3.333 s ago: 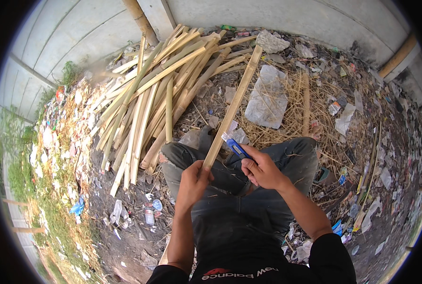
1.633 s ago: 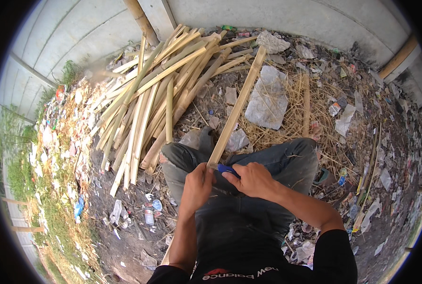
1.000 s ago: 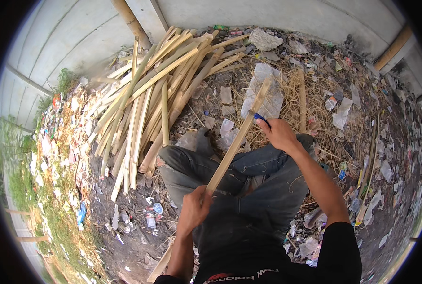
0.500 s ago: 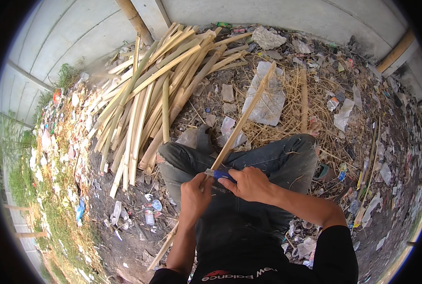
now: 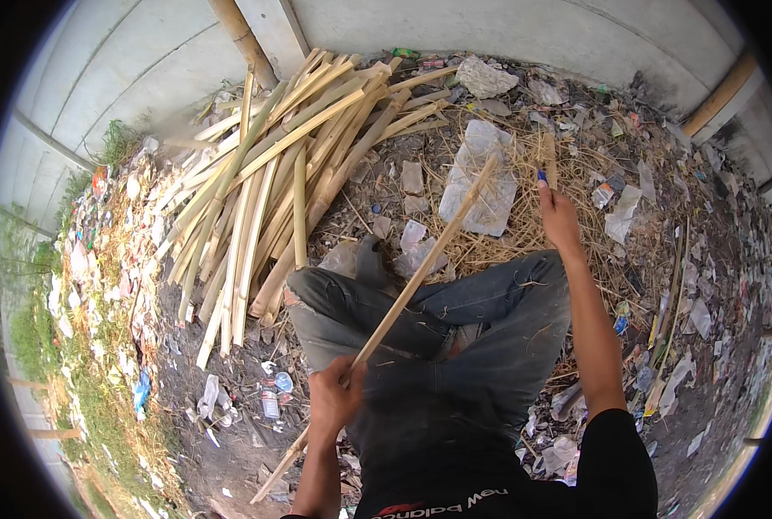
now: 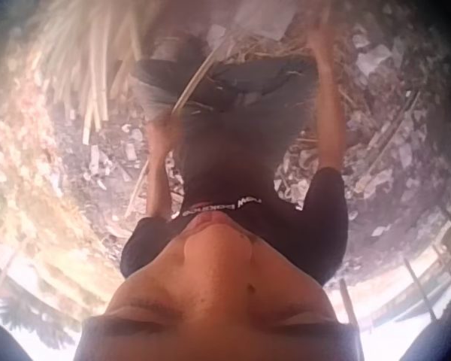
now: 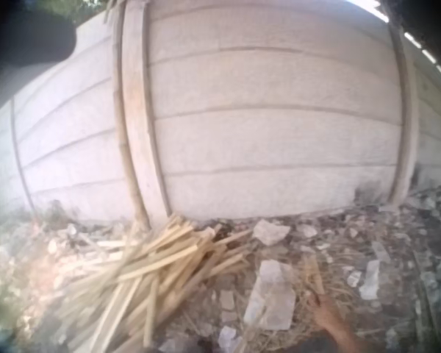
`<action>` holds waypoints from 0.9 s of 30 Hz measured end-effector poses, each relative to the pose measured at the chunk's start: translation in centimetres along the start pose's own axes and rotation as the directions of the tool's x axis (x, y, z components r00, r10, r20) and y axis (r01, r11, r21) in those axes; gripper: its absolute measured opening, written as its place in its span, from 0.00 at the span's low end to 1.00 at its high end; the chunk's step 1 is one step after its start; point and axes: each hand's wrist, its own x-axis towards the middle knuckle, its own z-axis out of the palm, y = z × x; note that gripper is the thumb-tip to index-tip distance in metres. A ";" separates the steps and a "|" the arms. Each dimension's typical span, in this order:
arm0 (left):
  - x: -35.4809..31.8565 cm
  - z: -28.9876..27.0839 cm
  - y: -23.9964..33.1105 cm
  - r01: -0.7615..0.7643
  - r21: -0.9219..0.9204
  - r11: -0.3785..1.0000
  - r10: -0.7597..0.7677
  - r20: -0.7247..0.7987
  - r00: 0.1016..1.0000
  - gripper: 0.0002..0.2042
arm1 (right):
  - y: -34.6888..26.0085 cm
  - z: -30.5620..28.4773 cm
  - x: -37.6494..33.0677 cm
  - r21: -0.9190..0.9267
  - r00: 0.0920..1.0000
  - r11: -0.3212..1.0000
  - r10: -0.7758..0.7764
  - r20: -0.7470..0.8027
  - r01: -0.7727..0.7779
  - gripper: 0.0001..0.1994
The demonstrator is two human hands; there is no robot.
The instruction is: The person sits on the ground and uses a blue utility knife to split long bamboo poles into thin strips. They hold the bamboo with one hand and carefully guide the knife along the length of the pole to separate the fibers, repeating this process for multiple pieces.
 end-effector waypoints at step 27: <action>4.8 1.0 2.4 0.009 -0.288 0.958 -0.004 0.019 1.000 0.12 | -9.7 4.6 -9.5 0.704 0.876 0.641 -0.102 0.472 -0.305 0.20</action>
